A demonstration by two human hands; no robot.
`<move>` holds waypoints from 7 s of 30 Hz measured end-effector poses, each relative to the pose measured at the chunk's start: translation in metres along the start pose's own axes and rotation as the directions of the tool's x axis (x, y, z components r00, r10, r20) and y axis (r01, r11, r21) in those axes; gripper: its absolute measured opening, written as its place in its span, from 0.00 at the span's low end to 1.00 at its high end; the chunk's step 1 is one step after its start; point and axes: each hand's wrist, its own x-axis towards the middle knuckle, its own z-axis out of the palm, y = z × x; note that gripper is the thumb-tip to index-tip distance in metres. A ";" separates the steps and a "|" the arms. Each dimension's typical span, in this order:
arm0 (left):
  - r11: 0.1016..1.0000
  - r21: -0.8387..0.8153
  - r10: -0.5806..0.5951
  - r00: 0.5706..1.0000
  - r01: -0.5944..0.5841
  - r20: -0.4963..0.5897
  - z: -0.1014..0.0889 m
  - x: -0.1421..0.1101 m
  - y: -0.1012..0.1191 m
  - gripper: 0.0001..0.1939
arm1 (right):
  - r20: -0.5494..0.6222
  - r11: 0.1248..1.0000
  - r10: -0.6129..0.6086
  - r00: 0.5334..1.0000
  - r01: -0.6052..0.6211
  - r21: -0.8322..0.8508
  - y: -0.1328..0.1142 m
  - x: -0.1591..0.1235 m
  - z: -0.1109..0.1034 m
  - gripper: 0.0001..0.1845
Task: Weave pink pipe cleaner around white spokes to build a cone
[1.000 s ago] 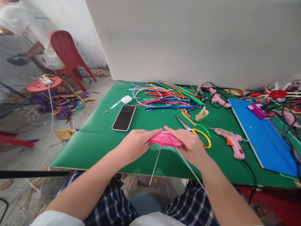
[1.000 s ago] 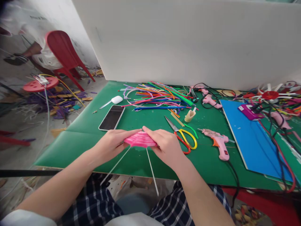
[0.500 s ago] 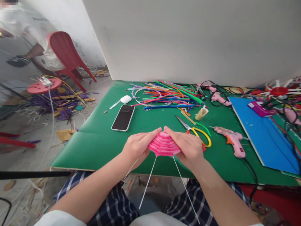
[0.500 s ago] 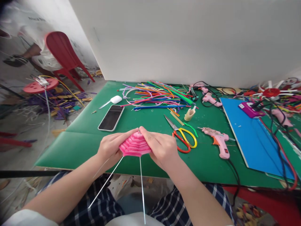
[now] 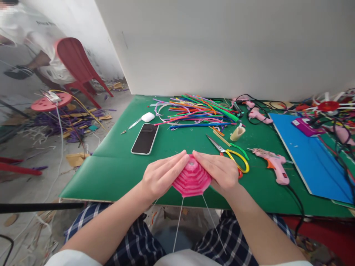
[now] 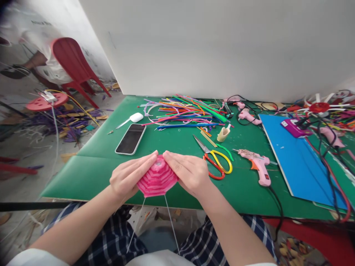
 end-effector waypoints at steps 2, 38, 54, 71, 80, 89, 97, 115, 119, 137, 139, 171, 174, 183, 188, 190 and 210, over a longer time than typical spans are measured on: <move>1.000 0.013 -0.010 1.000 0.010 -0.019 0.001 -0.001 0.002 0.22 | -0.035 1.000 -0.016 0.999 0.015 -0.017 -0.001 -0.003 0.004 0.27; -0.222 -0.491 -0.552 0.306 0.842 0.775 0.040 -0.010 -0.022 0.23 | 0.820 -0.248 0.513 0.252 -0.872 0.423 0.023 -0.023 0.039 0.22; -0.219 -0.470 -0.616 0.252 0.855 0.746 0.043 -0.011 -0.016 0.20 | 0.560 0.081 0.728 0.395 -0.861 0.502 0.024 -0.027 0.040 0.23; -0.249 -0.534 -0.700 0.231 0.808 0.676 0.036 -0.010 -0.023 0.27 | 0.444 -0.142 0.862 0.245 -0.723 0.676 0.046 -0.027 0.021 0.19; -0.288 -0.538 -0.652 0.249 0.792 0.716 0.035 -0.012 -0.025 0.32 | 0.566 -0.258 0.803 0.187 -0.747 0.613 0.047 -0.033 0.028 0.20; -0.248 -0.563 -0.669 0.282 0.788 0.688 0.029 -0.011 -0.029 0.22 | 0.625 -0.321 0.734 0.267 -0.675 0.664 0.046 -0.033 0.025 0.20; -0.232 -0.561 -0.652 0.302 0.795 0.696 0.029 -0.012 -0.030 0.22 | 0.640 -0.283 0.707 0.299 -0.710 0.645 0.043 -0.034 0.026 0.18; -0.213 -0.496 -0.531 0.327 0.842 0.782 0.034 -0.016 -0.028 0.17 | 0.637 -0.036 0.696 0.331 -0.870 0.491 0.036 -0.031 0.029 0.15; -0.208 -0.494 -0.477 0.354 0.844 0.805 0.034 -0.017 -0.028 0.19 | 0.594 0.167 0.707 0.384 -0.906 0.388 0.032 -0.031 0.030 0.17; -0.163 -0.413 -0.398 0.323 0.896 0.858 0.034 -0.019 -0.026 0.14 | 0.404 0.415 0.751 0.522 -0.849 0.327 0.030 -0.038 0.031 0.25; -0.167 -0.408 -0.391 0.320 0.897 0.863 0.034 -0.019 -0.026 0.14 | 0.393 0.412 0.743 0.542 -0.833 0.370 0.031 -0.040 0.031 0.25; -0.045 -0.529 -0.728 0.335 0.847 0.598 0.038 -0.023 -0.035 0.18 | 0.730 0.136 0.567 0.382 -0.917 0.374 0.041 -0.039 0.026 0.18; -0.026 -0.566 -0.780 0.337 0.824 0.527 0.035 -0.022 -0.037 0.15 | 0.765 0.097 0.519 0.382 -0.915 0.391 0.043 -0.038 0.020 0.14; -0.021 -0.618 -0.728 0.411 0.786 0.548 0.034 -0.021 -0.033 0.13 | 0.741 0.092 0.574 0.350 -0.926 0.367 0.031 -0.035 0.029 0.14; 0.066 -0.562 -0.721 0.429 0.825 0.544 0.031 -0.021 -0.040 0.19 | 0.612 0.105 0.694 0.379 -0.894 0.435 0.030 -0.033 0.027 0.13; 0.132 -0.519 -0.743 0.431 0.845 0.513 0.025 -0.020 -0.047 0.22 | 0.545 0.100 0.747 0.380 -0.875 0.474 0.033 -0.033 0.024 0.13; 0.323 -0.250 -0.927 0.359 0.913 0.113 -0.014 -0.014 -0.070 0.18 | 0.626 -0.079 0.757 0.187 -0.925 0.371 0.014 -0.038 0.045 0.13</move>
